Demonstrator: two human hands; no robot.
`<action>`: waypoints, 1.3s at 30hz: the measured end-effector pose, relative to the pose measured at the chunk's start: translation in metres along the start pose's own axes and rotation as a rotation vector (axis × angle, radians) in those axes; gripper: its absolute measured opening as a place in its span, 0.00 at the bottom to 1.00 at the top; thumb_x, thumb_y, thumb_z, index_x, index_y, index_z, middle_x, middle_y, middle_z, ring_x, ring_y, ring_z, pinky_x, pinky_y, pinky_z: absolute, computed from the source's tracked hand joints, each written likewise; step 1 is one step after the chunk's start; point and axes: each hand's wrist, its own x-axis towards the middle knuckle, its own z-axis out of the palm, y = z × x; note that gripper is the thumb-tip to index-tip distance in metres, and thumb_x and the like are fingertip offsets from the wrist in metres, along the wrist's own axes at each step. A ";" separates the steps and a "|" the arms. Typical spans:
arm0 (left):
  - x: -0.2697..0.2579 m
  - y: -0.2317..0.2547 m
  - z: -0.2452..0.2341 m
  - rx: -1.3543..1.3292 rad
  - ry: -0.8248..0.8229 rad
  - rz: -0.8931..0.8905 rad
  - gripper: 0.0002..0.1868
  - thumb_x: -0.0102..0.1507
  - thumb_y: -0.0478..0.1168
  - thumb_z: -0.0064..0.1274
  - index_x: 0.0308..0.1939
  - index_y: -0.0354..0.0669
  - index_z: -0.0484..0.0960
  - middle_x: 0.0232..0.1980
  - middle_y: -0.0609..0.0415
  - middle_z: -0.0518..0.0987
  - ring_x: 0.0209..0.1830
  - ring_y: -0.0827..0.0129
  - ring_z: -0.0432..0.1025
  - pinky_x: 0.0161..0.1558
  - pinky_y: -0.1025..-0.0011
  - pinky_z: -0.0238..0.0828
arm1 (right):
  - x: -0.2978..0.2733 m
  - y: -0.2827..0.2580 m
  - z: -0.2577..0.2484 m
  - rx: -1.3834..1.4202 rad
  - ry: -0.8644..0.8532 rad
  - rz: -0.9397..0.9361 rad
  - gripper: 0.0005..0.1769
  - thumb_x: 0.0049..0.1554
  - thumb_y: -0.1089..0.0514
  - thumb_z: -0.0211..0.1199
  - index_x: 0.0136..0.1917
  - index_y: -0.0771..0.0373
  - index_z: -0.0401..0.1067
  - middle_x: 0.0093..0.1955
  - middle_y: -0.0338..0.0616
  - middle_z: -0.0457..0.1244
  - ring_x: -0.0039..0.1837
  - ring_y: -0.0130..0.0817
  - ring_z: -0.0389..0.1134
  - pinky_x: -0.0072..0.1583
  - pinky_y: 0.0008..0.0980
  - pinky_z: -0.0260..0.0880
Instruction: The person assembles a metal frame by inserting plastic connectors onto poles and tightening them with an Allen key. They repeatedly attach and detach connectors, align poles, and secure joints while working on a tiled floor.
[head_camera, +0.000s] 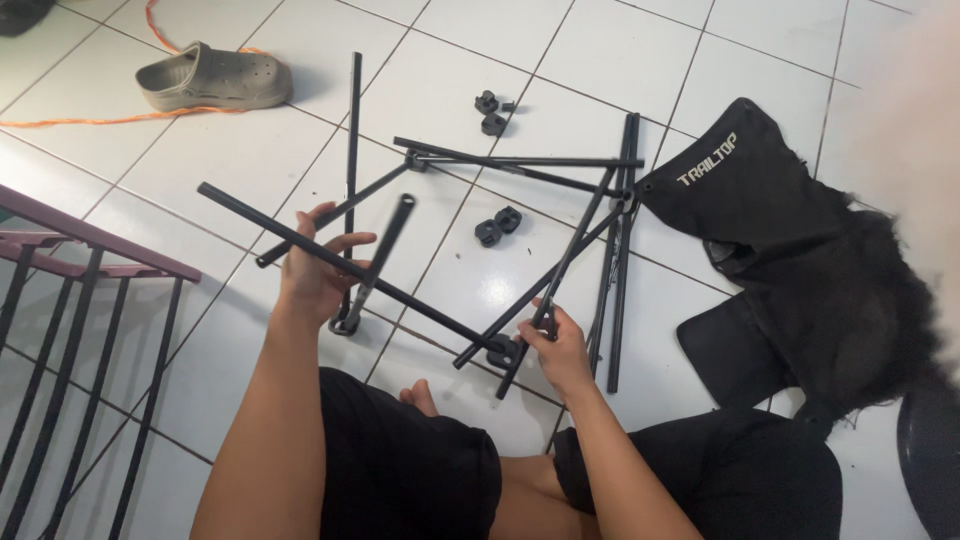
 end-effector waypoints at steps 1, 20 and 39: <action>0.003 -0.001 -0.004 -0.016 -0.024 0.010 0.34 0.70 0.68 0.23 0.71 0.54 0.61 0.48 0.39 0.81 0.25 0.64 0.77 0.30 0.69 0.76 | -0.001 -0.002 0.000 -0.051 0.003 -0.072 0.26 0.58 0.65 0.64 0.69 0.66 0.67 0.45 0.44 0.69 0.46 0.31 0.73 0.46 0.26 0.67; 0.048 -0.003 -0.030 0.055 0.243 0.252 0.29 0.68 0.59 0.41 0.59 0.37 0.68 0.51 0.41 0.83 0.52 0.54 0.80 0.49 0.59 0.77 | 0.024 -0.032 -0.025 0.137 -0.153 0.118 0.25 0.53 0.72 0.53 0.64 0.64 0.65 0.68 0.44 0.64 0.45 0.30 0.71 0.41 0.26 0.69; 0.024 0.026 -0.018 0.212 0.243 0.362 0.24 0.69 0.52 0.42 0.59 0.36 0.62 0.47 0.42 0.82 0.46 0.56 0.82 0.43 0.63 0.82 | 0.036 -0.003 -0.032 0.115 -0.115 -0.201 0.07 0.57 0.67 0.63 0.50 0.64 0.71 0.63 0.45 0.67 0.45 0.24 0.67 0.49 0.24 0.69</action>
